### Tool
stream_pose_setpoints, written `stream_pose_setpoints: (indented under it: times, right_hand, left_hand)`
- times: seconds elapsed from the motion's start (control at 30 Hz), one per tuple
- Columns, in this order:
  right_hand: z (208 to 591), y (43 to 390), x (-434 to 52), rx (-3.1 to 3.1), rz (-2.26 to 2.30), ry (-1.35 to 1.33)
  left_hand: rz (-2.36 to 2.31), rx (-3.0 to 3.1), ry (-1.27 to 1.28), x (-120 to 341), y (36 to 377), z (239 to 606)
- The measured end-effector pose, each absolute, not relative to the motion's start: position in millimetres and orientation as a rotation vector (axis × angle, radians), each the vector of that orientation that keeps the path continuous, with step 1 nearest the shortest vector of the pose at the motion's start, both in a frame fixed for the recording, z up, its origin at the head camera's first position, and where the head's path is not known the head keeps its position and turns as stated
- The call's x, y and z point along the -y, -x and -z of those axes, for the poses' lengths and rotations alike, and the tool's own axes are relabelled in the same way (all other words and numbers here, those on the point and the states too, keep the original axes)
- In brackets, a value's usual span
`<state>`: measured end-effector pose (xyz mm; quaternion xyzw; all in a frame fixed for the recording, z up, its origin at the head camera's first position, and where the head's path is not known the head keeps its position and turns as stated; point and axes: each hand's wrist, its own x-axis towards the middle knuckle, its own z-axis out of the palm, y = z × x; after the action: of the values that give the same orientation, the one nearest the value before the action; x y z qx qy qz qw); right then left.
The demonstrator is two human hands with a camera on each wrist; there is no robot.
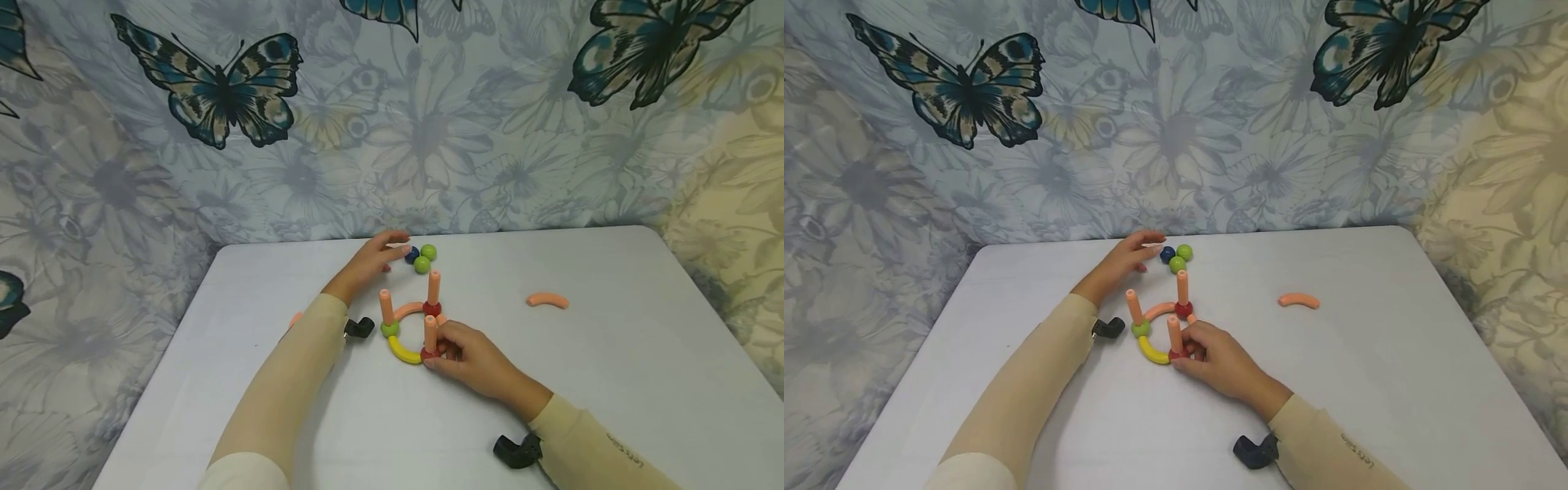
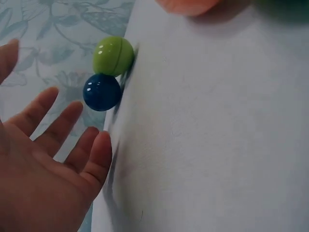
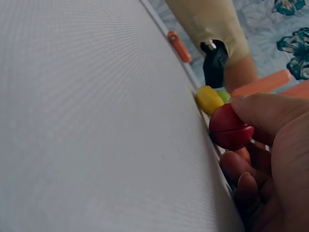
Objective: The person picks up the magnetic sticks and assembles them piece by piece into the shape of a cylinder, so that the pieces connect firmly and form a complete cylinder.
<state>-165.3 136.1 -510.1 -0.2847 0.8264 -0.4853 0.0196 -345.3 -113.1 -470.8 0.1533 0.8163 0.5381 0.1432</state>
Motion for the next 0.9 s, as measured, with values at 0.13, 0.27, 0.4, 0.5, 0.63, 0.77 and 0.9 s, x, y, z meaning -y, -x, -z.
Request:
stream_pose_setpoints:
  times: [0.13,0.27,0.4,0.5,0.63,0.77,0.9]
  right_hand:
    - [510.0,164.5,-135.7,-2.561,1.506,0.884]
    - [509.8,164.5,-135.5,-2.562,1.502,0.880]
    - [509.0,165.4,-135.5,-2.571,1.489,0.873]
    - [507.8,164.9,-134.9,-2.568,1.486,0.879]
    - [507.5,163.8,-135.3,-2.560,1.493,0.880]
    - [507.9,162.7,-136.4,-2.566,1.488,0.872]
    - [507.4,162.3,-136.8,-2.568,1.482,0.870]
  left_hand:
    - [-1.495,-2.386,-0.491,110.2,350.7,477.2]
    - [-1.474,-2.416,-0.545,108.9,353.2,484.4]
    - [-1.413,-2.481,-0.569,108.9,356.4,492.4]
    - [-1.376,-2.537,-0.552,111.7,354.0,492.7]
    - [-1.367,-2.562,-0.495,117.1,347.8,492.2]
    - [-1.376,-2.565,-0.433,124.6,339.7,492.0]
    - [-1.414,-2.571,-0.365,130.2,327.2,486.0]
